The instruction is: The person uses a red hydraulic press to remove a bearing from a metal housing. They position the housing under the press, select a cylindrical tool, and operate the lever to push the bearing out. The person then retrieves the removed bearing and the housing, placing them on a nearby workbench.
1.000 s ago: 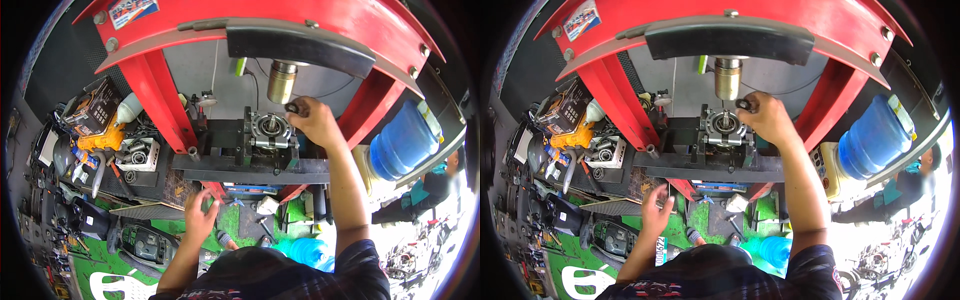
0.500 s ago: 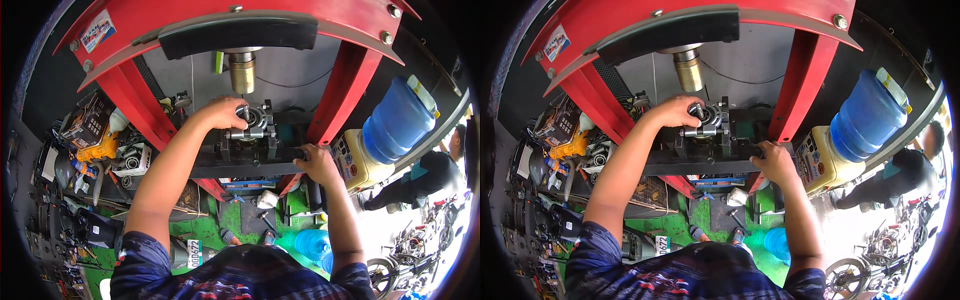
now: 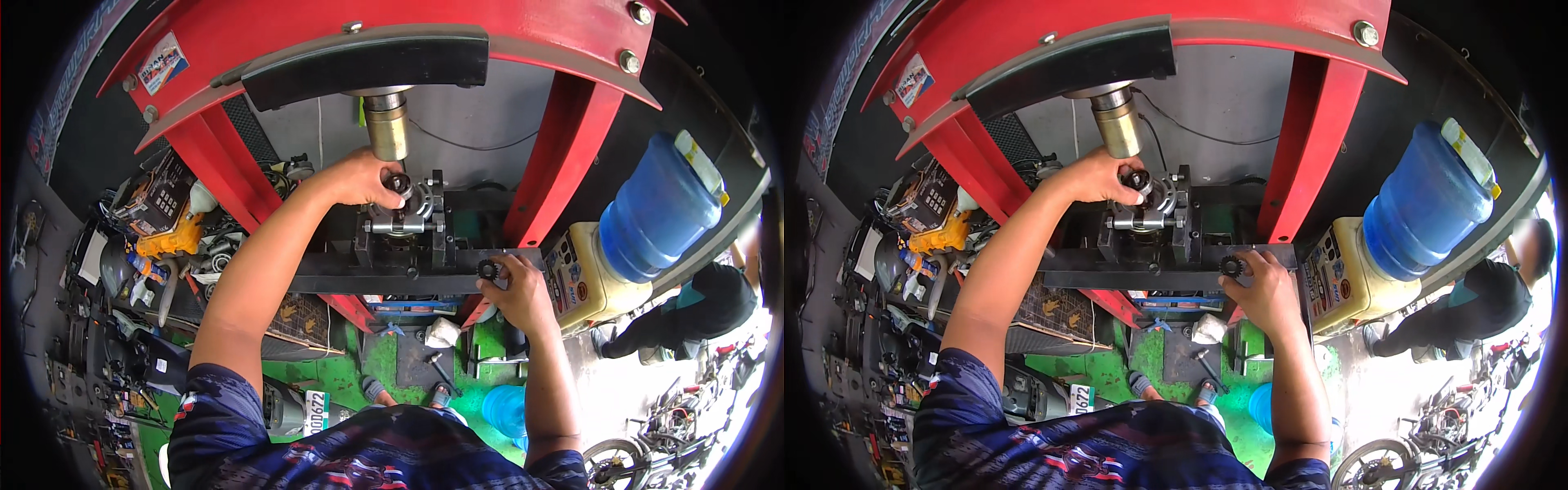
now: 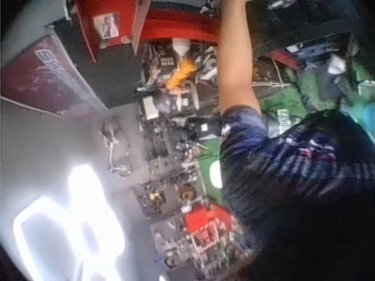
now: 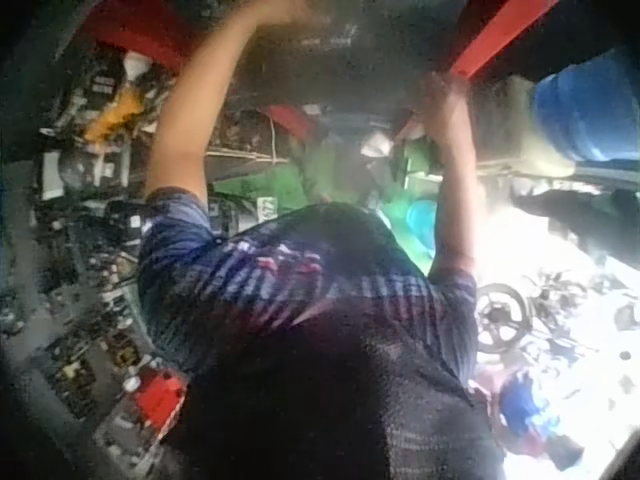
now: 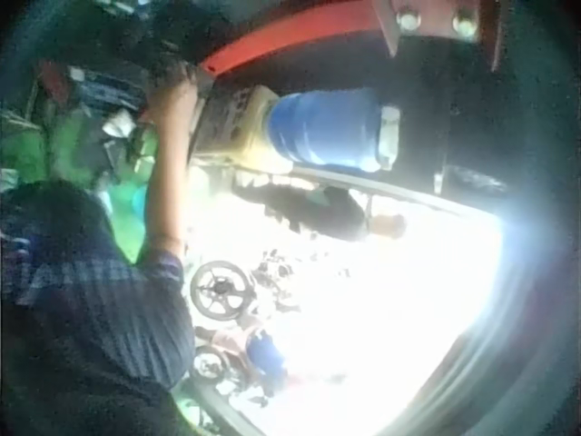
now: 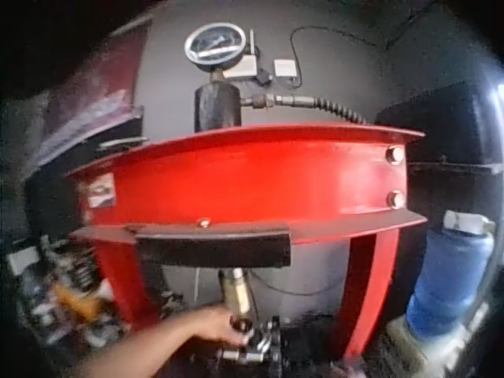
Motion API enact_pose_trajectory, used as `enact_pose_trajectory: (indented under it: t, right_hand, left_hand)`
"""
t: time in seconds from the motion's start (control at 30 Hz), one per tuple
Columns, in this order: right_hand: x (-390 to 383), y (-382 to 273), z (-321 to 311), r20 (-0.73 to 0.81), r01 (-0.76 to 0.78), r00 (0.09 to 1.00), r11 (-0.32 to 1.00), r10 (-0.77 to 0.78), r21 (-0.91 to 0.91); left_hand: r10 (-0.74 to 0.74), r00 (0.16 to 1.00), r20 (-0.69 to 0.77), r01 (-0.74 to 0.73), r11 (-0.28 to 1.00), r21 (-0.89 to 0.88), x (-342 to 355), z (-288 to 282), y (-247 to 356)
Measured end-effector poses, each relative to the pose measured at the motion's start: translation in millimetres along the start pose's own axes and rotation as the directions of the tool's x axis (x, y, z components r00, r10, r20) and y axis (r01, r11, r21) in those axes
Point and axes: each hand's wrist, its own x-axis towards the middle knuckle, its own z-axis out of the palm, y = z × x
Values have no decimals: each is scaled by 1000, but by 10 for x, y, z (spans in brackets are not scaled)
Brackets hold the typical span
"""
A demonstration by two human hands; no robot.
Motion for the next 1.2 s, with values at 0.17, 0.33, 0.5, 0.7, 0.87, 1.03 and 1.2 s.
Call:
enact_pose_trajectory:
  t: [0.17, 0.33, 0.5, 0.7, 0.87, 1.03, 1.2]
  right_hand:
    - [26, -73, -3, -22, 10, 1000, 999, -9, 52]
    - [-16, -248, -38, 14, -3, 1000, 988, 0, 158]
    - [-166, -473, -6, 201, -148, 979, 634, -13, 759]
    - [-267, -765, 207, 151, -22, 978, 646, -145, 763]
    - [-331, -685, 339, 158, -4, 977, 732, -141, 682]
    - [-342, -761, 533, 274, -57, 946, 747, -170, 662]
    - [-319, -891, 761, 401, -92, 881, 740, -252, 667]
  left_hand:
    - [40, 992, -122, -27, 994, 105, -111, -174, 83]
    - [-12, 957, -289, -124, 886, -447, -559, -18, -151]
    - [57, 936, -348, -353, 136, -926, -1226, 361, -163]
    - [-318, 742, -590, -664, -228, -712, -1965, 896, -90]
    - [-460, 306, -833, -950, -91, -299, -3281, 351, -184]
    - [-362, 345, -866, -907, 109, -407, -3633, 322, 173]
    - [-343, 525, -779, -736, 277, -618, -3697, 723, 150]
